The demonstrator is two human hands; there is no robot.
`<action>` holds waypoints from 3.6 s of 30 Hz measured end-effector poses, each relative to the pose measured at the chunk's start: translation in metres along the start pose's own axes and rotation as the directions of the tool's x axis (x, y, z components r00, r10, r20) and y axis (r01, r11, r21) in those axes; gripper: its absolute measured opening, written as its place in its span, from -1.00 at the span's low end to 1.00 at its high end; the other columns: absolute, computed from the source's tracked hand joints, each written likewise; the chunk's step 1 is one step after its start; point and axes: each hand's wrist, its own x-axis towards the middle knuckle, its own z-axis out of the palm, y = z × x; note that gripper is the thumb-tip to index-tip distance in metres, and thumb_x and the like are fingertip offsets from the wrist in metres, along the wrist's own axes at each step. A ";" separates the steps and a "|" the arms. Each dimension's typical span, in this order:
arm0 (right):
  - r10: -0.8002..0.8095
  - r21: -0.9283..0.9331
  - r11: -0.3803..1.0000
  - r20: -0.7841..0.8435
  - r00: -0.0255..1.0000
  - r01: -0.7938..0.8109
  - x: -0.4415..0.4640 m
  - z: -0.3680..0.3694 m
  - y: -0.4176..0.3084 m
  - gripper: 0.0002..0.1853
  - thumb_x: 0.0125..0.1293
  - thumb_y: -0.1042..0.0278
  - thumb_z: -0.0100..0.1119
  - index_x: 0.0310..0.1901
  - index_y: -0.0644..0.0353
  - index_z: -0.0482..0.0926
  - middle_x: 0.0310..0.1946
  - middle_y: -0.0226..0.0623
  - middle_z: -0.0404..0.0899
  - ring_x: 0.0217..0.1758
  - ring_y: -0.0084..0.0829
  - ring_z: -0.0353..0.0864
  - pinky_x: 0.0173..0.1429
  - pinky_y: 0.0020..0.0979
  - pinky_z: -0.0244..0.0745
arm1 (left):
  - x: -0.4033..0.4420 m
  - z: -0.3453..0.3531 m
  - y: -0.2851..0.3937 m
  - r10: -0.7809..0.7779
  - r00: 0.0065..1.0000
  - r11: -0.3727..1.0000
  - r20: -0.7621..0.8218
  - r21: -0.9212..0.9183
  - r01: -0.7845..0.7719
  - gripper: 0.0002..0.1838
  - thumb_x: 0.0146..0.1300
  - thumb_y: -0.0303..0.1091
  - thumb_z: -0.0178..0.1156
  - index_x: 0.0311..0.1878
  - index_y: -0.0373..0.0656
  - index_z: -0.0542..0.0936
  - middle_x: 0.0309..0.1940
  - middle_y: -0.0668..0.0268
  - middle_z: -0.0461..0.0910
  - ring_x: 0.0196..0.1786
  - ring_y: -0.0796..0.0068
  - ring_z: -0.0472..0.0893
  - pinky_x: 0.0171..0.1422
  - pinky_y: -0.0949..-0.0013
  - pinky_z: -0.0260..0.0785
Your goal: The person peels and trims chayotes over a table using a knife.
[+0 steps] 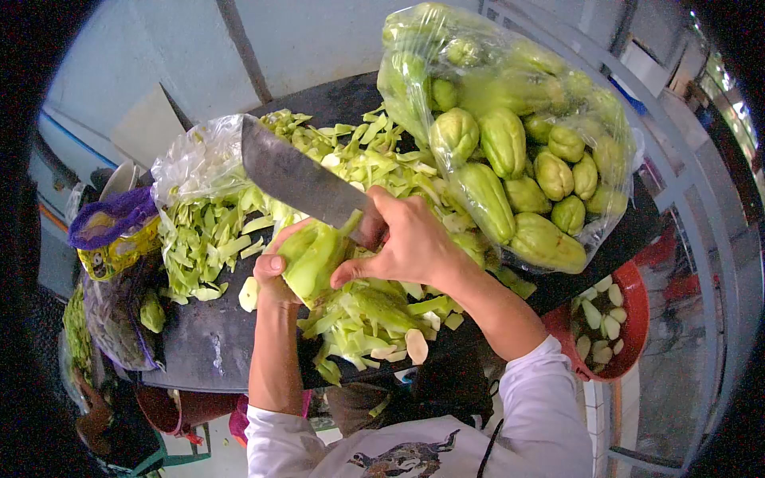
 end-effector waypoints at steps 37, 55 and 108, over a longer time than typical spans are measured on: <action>-0.024 -0.127 0.991 0.097 0.995 0.036 -0.005 0.010 -0.010 0.00 -0.41 -0.54 0.54 -0.33 0.39 0.42 -0.72 -0.33 0.45 -0.62 -0.32 0.62 -0.46 -0.35 0.53 | -0.001 0.021 -0.006 0.126 0.971 0.992 -0.202 0.019 -0.125 -0.17 -0.16 -0.10 0.31 0.22 -0.39 0.44 0.03 0.00 0.59 0.01 0.16 0.65 0.10 0.19 0.56; -0.010 -0.226 0.973 0.102 0.995 0.033 -0.005 0.011 -0.007 0.07 -0.38 -0.64 0.44 -0.26 0.43 0.42 -0.64 -0.09 0.55 -0.51 -0.08 0.70 -0.42 -0.20 0.60 | -0.001 0.023 -0.007 0.189 0.961 0.982 -0.203 0.043 -0.184 -0.22 -0.10 -0.25 0.27 0.26 -0.39 0.39 0.06 -0.01 0.57 -0.01 0.16 0.66 0.05 0.22 0.60; -0.011 0.195 0.981 -0.008 1.000 0.012 0.002 -0.016 -0.001 -0.29 -0.31 -0.13 0.73 -0.27 0.32 0.65 -0.47 -0.38 0.68 -0.51 -0.65 0.50 -0.42 -0.47 0.48 | -0.002 0.019 0.008 -0.132 0.989 0.987 0.060 -0.089 0.137 0.06 -0.09 0.10 0.32 0.32 -0.60 0.26 -0.05 -0.33 0.54 -0.32 -0.25 0.67 -0.45 -0.03 0.64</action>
